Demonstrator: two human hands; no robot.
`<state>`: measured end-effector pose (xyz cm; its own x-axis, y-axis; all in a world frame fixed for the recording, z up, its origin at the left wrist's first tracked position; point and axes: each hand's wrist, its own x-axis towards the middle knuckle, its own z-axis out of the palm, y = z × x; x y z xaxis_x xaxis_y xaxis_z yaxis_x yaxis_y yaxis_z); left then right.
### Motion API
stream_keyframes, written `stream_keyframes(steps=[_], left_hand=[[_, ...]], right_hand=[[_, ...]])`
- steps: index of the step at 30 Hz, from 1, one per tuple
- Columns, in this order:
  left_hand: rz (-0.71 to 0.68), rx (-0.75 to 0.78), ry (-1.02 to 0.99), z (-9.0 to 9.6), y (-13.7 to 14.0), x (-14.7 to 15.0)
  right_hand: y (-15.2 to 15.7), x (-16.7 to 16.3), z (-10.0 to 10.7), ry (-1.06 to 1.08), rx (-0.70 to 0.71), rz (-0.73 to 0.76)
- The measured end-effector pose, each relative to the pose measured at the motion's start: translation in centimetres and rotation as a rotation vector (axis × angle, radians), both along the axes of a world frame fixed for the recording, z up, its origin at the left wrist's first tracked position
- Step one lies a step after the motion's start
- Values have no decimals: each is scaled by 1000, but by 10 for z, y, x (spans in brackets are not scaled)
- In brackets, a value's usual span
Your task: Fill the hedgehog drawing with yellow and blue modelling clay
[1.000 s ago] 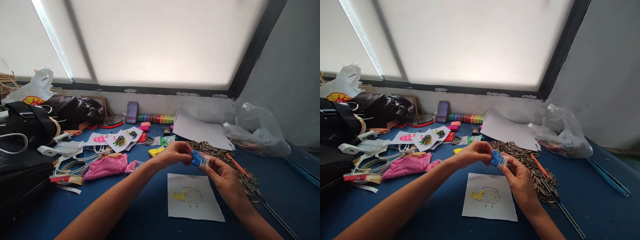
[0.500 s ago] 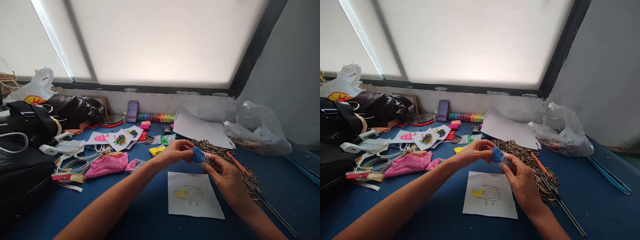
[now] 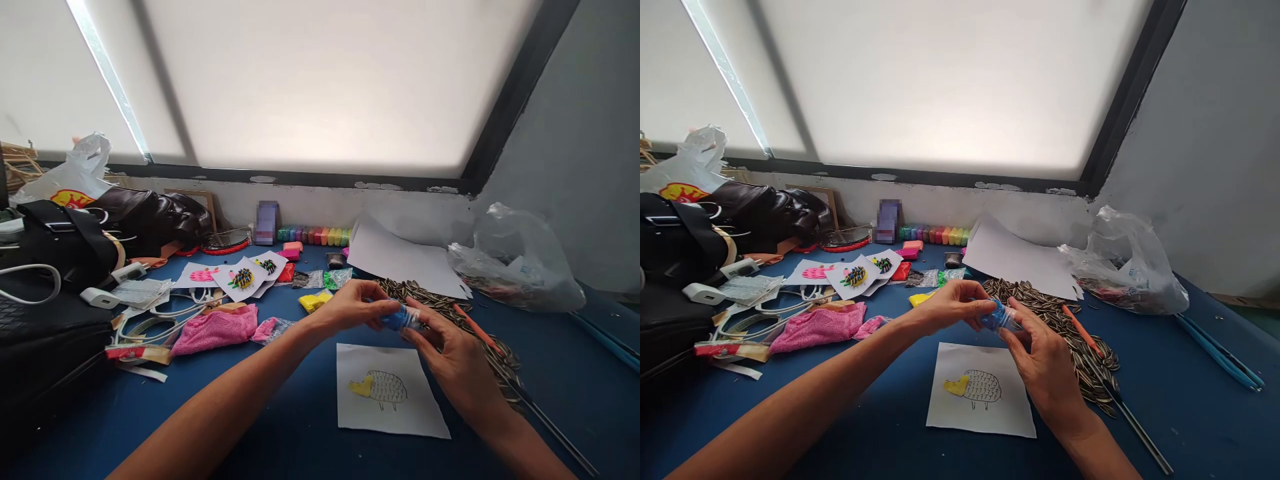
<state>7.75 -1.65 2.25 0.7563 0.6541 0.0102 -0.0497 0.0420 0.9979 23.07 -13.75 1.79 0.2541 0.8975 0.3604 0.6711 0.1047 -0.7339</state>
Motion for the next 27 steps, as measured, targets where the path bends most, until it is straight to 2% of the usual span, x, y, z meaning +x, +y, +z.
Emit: stream_keyframes(steps=[4, 9, 15, 24, 27], left_hand=[[52, -8, -31, -6, 2, 3], [12, -44, -61, -8, 6, 1], [-20, -8, 0, -3, 4, -2], [148, 32, 3, -10, -14, 15], [110, 19, -30, -6, -12, 12]], right_hand=[[-1, -3, -2, 9, 23, 12], [-4, -1, -2, 23, 45, 14], [-4, -1, 2, 76, -40, 72], [-1, -4, -4, 2, -74, 87], [1, 0, -5, -19, -58, 74]])
